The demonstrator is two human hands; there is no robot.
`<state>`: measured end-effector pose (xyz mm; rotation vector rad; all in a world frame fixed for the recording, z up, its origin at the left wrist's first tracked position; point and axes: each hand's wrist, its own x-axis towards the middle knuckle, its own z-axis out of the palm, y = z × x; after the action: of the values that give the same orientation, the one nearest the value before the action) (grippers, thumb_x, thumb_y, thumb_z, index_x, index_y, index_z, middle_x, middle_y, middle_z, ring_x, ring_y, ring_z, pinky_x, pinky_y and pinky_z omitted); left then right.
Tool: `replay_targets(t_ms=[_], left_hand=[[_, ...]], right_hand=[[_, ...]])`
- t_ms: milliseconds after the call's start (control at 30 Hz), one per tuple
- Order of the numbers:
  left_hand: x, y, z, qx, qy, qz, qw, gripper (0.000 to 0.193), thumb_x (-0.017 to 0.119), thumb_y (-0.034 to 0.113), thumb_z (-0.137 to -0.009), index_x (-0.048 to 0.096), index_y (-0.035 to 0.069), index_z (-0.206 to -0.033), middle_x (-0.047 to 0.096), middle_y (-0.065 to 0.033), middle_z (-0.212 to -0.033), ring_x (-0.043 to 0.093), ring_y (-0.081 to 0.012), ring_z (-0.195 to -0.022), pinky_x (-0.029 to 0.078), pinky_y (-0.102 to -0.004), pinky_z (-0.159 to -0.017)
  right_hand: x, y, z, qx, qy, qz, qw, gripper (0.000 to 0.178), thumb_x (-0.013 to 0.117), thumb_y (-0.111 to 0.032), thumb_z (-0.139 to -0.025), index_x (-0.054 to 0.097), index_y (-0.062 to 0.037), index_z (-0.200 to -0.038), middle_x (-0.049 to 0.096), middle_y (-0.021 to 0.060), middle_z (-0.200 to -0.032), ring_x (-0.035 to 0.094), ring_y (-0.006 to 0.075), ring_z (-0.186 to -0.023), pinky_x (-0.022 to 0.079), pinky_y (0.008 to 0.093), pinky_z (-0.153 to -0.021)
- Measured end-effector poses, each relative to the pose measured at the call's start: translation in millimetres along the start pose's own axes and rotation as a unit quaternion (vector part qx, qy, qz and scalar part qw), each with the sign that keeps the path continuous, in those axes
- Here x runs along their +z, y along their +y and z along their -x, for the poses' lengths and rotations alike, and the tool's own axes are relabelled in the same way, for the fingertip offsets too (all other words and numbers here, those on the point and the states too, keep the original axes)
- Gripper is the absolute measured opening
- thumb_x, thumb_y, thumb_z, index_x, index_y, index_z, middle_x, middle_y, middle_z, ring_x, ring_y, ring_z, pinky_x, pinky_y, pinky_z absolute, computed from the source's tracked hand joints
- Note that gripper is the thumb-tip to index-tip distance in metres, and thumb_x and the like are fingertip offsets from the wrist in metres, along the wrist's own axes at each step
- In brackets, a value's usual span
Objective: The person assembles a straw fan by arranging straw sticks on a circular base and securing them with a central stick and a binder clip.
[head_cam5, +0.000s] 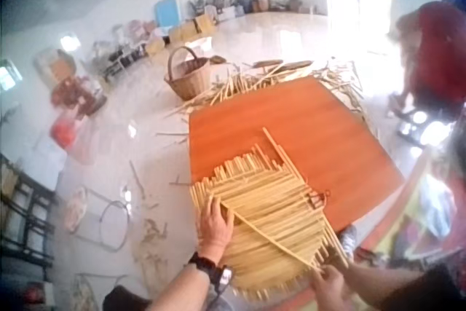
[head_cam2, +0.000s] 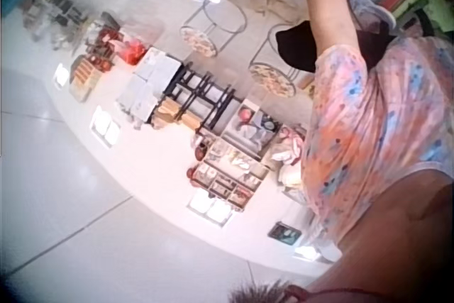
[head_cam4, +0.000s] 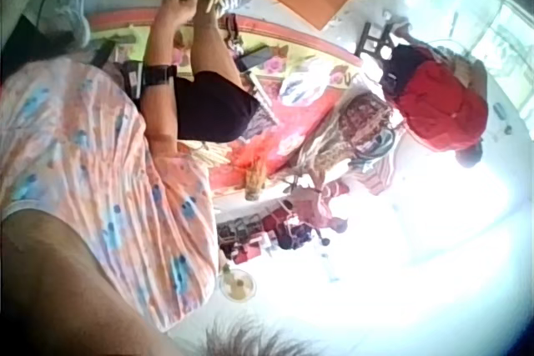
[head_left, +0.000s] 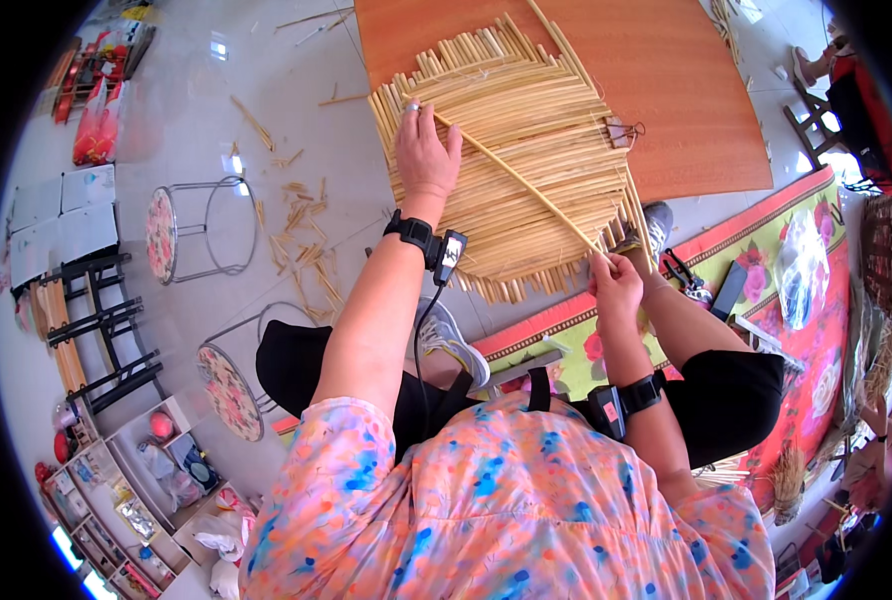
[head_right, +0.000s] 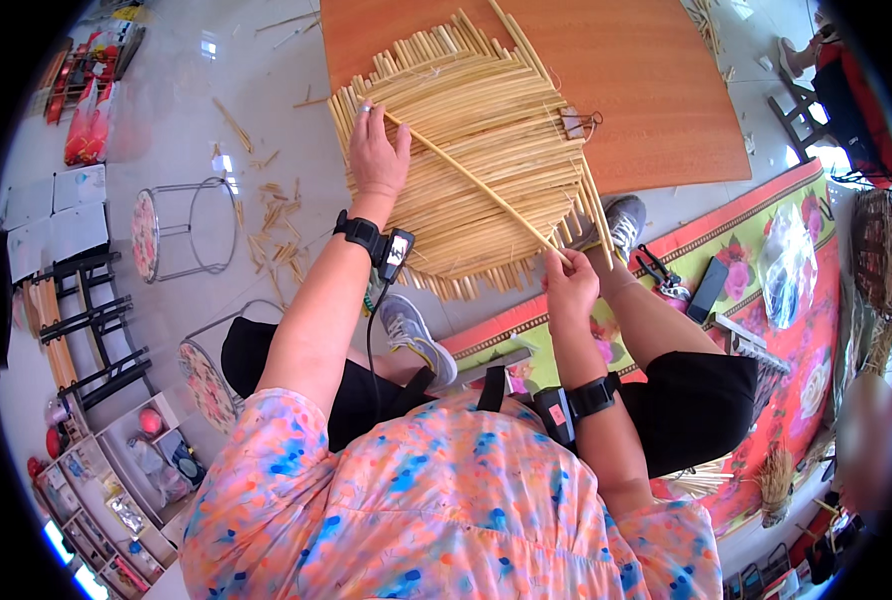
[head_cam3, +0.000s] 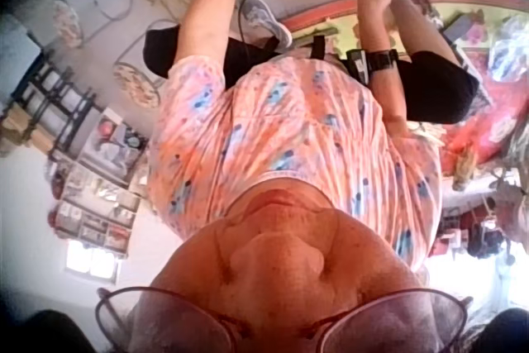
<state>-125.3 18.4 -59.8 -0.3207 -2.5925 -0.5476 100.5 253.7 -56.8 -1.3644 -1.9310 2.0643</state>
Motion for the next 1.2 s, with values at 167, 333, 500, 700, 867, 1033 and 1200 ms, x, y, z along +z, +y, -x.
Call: replay_targets(t_ms=[167, 333, 500, 700, 867, 1033, 1200], left_hand=[[2, -2, 0, -0.007, -0.036, -0.041, 0.998, 0.053, 0.062, 0.035, -0.086, 0.051, 0.003, -0.127, 0.044, -0.0189, -0.140, 0.041, -0.0335, -0.131, 0.034, -0.0456, -0.105], [7, -3, -1, -0.015, -0.050, -0.052, 0.997, 0.056, 0.058, 0.042, -0.088, 0.051, 0.005, -0.130, 0.042, -0.0151, -0.144, 0.037, -0.0311, -0.135, 0.031, -0.0460, -0.107], [9, -3, -2, -0.007, -0.050, -0.056, 0.997, 0.056, 0.061, 0.040, -0.086, 0.051, 0.004, -0.128, 0.043, -0.0155, -0.142, 0.038, -0.0309, -0.134, 0.031, -0.0454, -0.106], [9, -4, -3, 0.016, -0.035, -0.059, 0.998, 0.053, 0.062, 0.037, -0.088, 0.052, 0.003, -0.127, 0.046, -0.0186, -0.139, 0.042, -0.0339, -0.129, 0.036, -0.0439, -0.104], [11, -8, -3, 0.010, -0.046, -0.044, 0.998, 0.056, 0.063, 0.039, -0.086, 0.052, 0.003, -0.128, 0.045, -0.0186, -0.140, 0.039, -0.0326, -0.132, 0.033, -0.0441, -0.106], [12, -8, -2, 0.003, -0.053, -0.043, 0.998, 0.056, 0.062, 0.039, -0.087, 0.052, 0.003, -0.128, 0.044, -0.0184, -0.140, 0.039, -0.0324, -0.132, 0.033, -0.0437, -0.106], [13, -8, -4, 0.005, -0.058, -0.035, 0.998, 0.055, 0.062, 0.039, -0.087, 0.052, 0.003, -0.127, 0.043, -0.0191, -0.140, 0.039, -0.0324, -0.131, 0.033, -0.0441, -0.105]], right_hand=[[2, -2, -2, -0.002, 0.007, 0.074, 0.997, 0.032, 0.071, -0.029, -0.085, 0.067, 0.0021, -0.090, 0.063, 0.0018, -0.069, 0.057, 0.0072, -0.053, 0.047, 0.0234, -0.049], [2, -12, 0, -0.011, 0.037, 0.132, 0.991, 0.036, 0.072, -0.032, -0.084, 0.067, 0.0034, -0.087, 0.065, 0.0039, -0.068, 0.059, 0.0087, -0.051, 0.049, 0.0247, -0.049], [-1, -5, -7, 0.010, 0.049, 0.135, 0.990, 0.042, 0.076, -0.036, -0.080, 0.066, 0.0039, -0.087, 0.065, 0.0054, -0.067, 0.061, 0.0103, -0.051, 0.049, 0.0257, -0.050], [2, -17, -2, 0.028, 0.049, 0.104, 0.993, 0.041, 0.077, -0.035, -0.079, 0.065, 0.0036, -0.089, 0.065, 0.0046, -0.066, 0.060, 0.0095, -0.050, 0.048, 0.0248, -0.048], [3, -18, -4, 0.051, 0.041, 0.077, 0.995, 0.036, 0.076, -0.032, -0.081, 0.062, 0.0007, -0.088, 0.063, 0.0031, -0.068, 0.057, 0.0083, -0.051, 0.045, 0.0229, -0.045], [2, -25, -3, 0.095, 0.019, 0.041, 0.994, 0.030, 0.075, -0.030, -0.084, 0.059, -0.0044, -0.086, 0.062, 0.0015, -0.073, 0.052, 0.0067, -0.052, 0.041, 0.0206, -0.042], [-2, -18, -9, 0.098, 0.007, -0.022, 0.995, 0.032, 0.078, -0.027, -0.080, 0.062, -0.0001, -0.087, 0.064, 0.0035, -0.071, 0.056, 0.0079, -0.053, 0.042, 0.0214, -0.043]])
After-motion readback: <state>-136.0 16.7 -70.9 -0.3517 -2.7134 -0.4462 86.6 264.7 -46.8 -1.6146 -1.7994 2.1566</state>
